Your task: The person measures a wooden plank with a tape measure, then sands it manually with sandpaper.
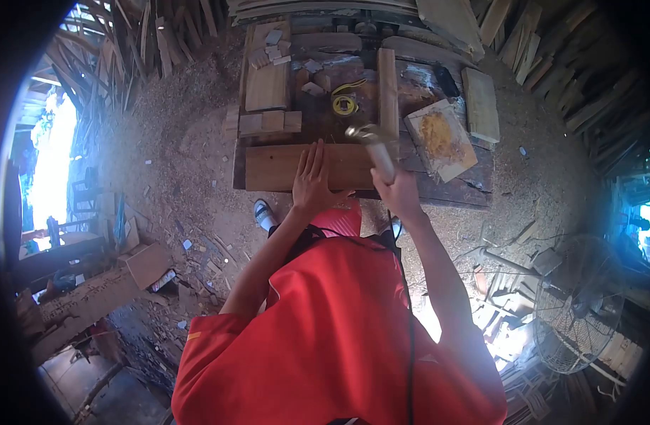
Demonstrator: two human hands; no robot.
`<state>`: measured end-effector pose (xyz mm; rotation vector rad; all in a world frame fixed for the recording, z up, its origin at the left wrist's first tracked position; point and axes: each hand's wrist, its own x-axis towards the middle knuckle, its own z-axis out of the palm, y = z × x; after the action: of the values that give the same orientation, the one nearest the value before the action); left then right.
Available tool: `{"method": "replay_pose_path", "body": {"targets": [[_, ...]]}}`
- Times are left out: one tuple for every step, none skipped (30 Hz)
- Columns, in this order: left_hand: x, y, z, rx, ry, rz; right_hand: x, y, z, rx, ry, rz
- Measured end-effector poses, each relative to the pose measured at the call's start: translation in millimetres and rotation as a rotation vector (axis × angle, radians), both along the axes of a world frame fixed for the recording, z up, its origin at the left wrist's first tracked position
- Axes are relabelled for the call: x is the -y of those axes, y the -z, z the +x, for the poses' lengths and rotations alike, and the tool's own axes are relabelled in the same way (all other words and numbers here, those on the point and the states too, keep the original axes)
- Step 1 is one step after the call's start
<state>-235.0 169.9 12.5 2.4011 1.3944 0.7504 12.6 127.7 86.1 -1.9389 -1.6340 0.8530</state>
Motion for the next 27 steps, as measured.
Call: {"method": "replay_pose_path", "body": {"targets": [[-0.4, 0.3, 1.3, -0.013, 0.003, 0.006, -0.9, 5.8, 1.0, 0.073, -0.049, -0.044], [0.2, 0.8, 1.5, -0.026, 0.004, 0.010, -0.4, 10.7, 3.9, 0.227, -0.190, -0.103], [-0.8, 1.5, 1.1, -0.040, 0.002, 0.014, 2.0, 14.7, 7.4, 0.210, -0.183, -0.057], [-1.4, 0.3, 0.8, -0.037, 0.009, 0.006, 4.9, 2.0, 2.4, 0.192, -0.176, -0.015], [-2.5, -0.6, 1.1, -0.032, 0.008, -0.004, 3.9, -9.3, -1.6, 0.177, -0.178, 0.026], [-0.8, -0.9, 0.5, -0.029, 0.006, -0.020, 2.1, -17.9, -6.5, 0.081, -0.127, 0.091], [2.8, 1.2, 0.5, -0.023, 0.004, -0.024, 3.8, -25.3, -12.0, -0.017, -0.071, 0.150], [1.3, 2.5, 1.1, -0.018, 0.000, -0.023, 3.6, -28.1, -15.2, -0.115, -0.015, 0.214], [-1.1, 2.6, 0.9, -0.013, -0.001, -0.015, 3.5, -24.4, -16.0, -0.118, 0.007, 0.177], [-1.1, 2.6, 0.2, -0.017, -0.001, -0.013, 3.5, -17.1, -15.9, -0.121, 0.030, 0.144], [-0.6, 2.2, -0.1, -0.019, 0.001, -0.009, 3.3, -10.3, -14.9, -0.124, 0.056, 0.112], [-0.9, 1.9, 0.2, -0.020, 0.003, -0.004, 3.5, -3.6, -8.8, -0.002, -0.030, 0.030], [-2.0, 0.5, 0.7, -0.022, 0.000, -0.004, 2.7, -0.9, -0.6, 0.121, -0.119, -0.053], [-2.5, -0.4, 0.8, -0.026, -0.004, -0.006, 2.2, 2.1, 6.8, 0.245, -0.208, -0.138], [-0.5, -0.7, 1.3, -0.028, -0.004, -0.014, 5.6, 5.4, 13.0, 0.226, -0.200, -0.068], [-0.6, 0.0, 2.4, -0.024, -0.005, -0.010, 4.5, 0.7, 15.6, 0.210, -0.198, 0.004], [-1.0, 0.2, 1.9, -0.023, -0.006, -0.008, 3.0, -3.6, 15.8, 0.191, -0.197, 0.076], [-0.7, 0.4, 1.1, -0.023, -0.006, -0.005, 6.0, -9.8, 16.3, 0.058, -0.119, 0.039], [-1.9, -0.5, 0.9, -0.023, -0.007, -0.005, 7.0, -28.7, 12.2, -0.076, -0.044, 0.006], [-1.4, -2.0, 1.0, -0.023, -0.004, -0.005, 7.3, -40.0, 8.9, -0.210, 0.033, -0.028], [-0.3, -3.2, 1.0, -0.024, 0.001, -0.005, 6.7, -41.4, 10.6, -0.214, 0.041, 0.030], [0.0, -2.4, 0.5, -0.030, 0.000, -0.009, 5.5, -45.1, 13.5, -0.218, 0.050, 0.088], [0.3, -1.5, 0.5, -0.034, 0.000, -0.012, 4.3, -49.1, 14.8, -0.220, 0.059, 0.147], [0.0, -0.6, 1.2, -0.037, 0.001, -0.015, 1.2, -52.1, 13.2, -0.273, 0.019, 0.308], [-0.7, -0.2, 1.4, -0.036, -0.001, -0.015, -2.7, -59.9, 13.5, -0.228, -0.034, 0.266], [-0.7, 0.3, 1.2, -0.036, -0.003, -0.017, -6.0, -67.6, 13.6, -0.184, -0.086, 0.223], [-0.1, 0.9, 0.9, -0.036, -0.003, -0.019, -8.8, -73.7, 13.7, -0.139, -0.136, 0.179]]}}
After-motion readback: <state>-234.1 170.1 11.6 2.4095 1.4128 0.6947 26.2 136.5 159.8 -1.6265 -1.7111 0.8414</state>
